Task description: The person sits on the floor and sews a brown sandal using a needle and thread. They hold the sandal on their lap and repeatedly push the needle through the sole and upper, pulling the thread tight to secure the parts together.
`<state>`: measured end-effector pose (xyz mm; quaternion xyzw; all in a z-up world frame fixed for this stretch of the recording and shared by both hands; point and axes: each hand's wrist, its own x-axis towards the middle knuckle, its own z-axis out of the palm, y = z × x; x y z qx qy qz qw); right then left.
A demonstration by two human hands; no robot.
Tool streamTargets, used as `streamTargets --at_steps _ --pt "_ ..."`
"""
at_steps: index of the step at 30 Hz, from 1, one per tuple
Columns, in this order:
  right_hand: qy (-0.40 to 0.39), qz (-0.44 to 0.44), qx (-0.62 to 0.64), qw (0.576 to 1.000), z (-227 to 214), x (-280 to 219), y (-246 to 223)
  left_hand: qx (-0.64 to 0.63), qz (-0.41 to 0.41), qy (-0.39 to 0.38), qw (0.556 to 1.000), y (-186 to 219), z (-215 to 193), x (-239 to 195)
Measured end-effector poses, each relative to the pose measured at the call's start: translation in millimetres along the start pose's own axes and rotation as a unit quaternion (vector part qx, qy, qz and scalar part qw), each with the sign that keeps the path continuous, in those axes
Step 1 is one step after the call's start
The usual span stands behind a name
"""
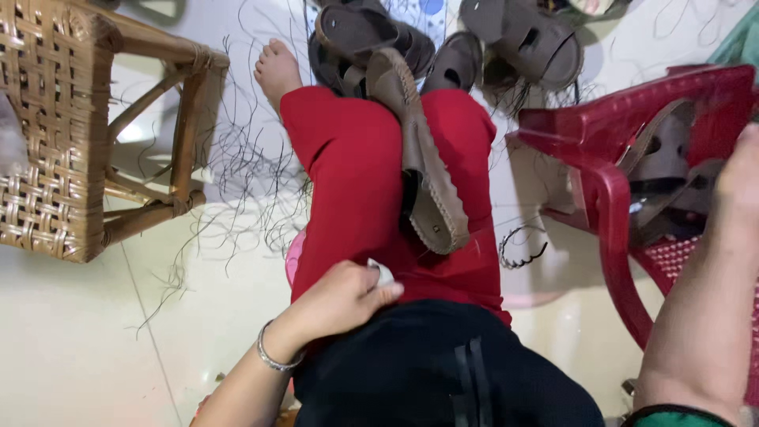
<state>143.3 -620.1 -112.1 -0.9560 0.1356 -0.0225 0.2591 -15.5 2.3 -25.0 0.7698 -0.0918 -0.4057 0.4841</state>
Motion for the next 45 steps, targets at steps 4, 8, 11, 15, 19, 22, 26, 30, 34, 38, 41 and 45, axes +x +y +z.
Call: streamTargets --at_steps 4,8,11,15,19,22,26,30,34,38,41,45 --pt "0.042 -0.063 -0.042 0.996 28 -69 -168 -0.270 0.205 0.041 0.940 33 -18 10" --pt "-0.365 -0.168 0.104 0.910 53 -161 -295 -0.473 0.308 0.188 0.804 57 -44 16" --pt "-0.400 -0.273 0.059 0.873 46 -172 -302 -0.587 0.331 0.186 0.715 52 -64 7" --pt "-0.389 -0.261 0.154 0.870 35 -167 -313 -0.672 0.263 0.269 0.638 -2 -108 -15" --pt "-0.358 -0.221 0.373 0.827 40 -179 -351 -0.662 0.214 0.319 0.644 -36 -128 -19" --pt "-0.322 -0.159 0.410 0.838 55 -180 -354 -0.624 0.138 0.387 0.664 -61 -124 -12" --pt "-0.296 -0.002 0.522 0.800 103 -179 -303 -0.595 0.086 0.470 0.646 -97 -104 15" --pt "-0.287 0.037 0.524 0.801 69 -161 -316 -0.271 0.124 0.634 0.714 -45 -71 42" --pt "-0.326 -0.159 0.416 0.834 24 -168 -370 0.006 0.210 0.360 0.909 41 -2 48" --pt "-0.282 -0.239 0.339 0.865 4 -151 -383 -0.279 0.170 0.254 0.910 51 -12 26" --pt "-0.345 -0.174 0.160 0.909 -5 -122 -347 -0.406 0.168 0.400 0.804 -67 -71 -35" --pt "-0.353 -0.326 0.043 0.876 -1 -126 -295 0.052 -0.251 0.516 0.818 -150 -99 -98"
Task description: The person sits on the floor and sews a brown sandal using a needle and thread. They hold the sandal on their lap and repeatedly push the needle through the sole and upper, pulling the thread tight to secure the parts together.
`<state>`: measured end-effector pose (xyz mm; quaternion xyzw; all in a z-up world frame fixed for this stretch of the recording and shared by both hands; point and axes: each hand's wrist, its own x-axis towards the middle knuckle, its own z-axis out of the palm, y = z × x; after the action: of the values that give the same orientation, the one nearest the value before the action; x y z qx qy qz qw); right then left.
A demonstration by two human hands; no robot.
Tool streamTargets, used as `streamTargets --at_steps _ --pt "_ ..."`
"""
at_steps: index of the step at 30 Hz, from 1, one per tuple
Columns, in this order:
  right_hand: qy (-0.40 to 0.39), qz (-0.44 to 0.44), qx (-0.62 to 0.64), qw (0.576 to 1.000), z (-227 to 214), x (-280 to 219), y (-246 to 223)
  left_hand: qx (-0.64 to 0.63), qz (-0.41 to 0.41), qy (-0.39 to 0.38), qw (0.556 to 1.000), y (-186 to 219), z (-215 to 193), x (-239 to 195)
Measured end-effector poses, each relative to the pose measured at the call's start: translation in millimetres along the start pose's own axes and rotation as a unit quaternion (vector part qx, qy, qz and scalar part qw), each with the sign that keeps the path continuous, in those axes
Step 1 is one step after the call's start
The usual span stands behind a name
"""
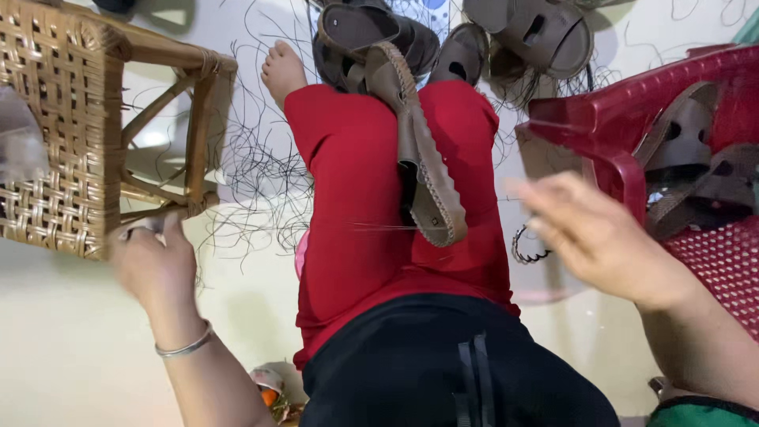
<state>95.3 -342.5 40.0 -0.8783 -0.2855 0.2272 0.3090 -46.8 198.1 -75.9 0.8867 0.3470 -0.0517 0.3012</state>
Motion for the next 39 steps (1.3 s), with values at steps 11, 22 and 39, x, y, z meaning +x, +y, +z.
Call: streamTargets --at_steps 11,22,39 --pt "-0.142 -0.070 -0.161 0.974 1 31 -26 0.032 0.459 -0.016 0.888 194 98 -105" --pt "-0.177 -0.117 -0.370 0.904 -3 41 -46 0.076 0.519 -0.008 0.851 214 128 -114" --pt "-0.069 -0.122 -0.213 0.967 17 55 -41 -0.059 0.559 0.122 0.818 208 122 -121"
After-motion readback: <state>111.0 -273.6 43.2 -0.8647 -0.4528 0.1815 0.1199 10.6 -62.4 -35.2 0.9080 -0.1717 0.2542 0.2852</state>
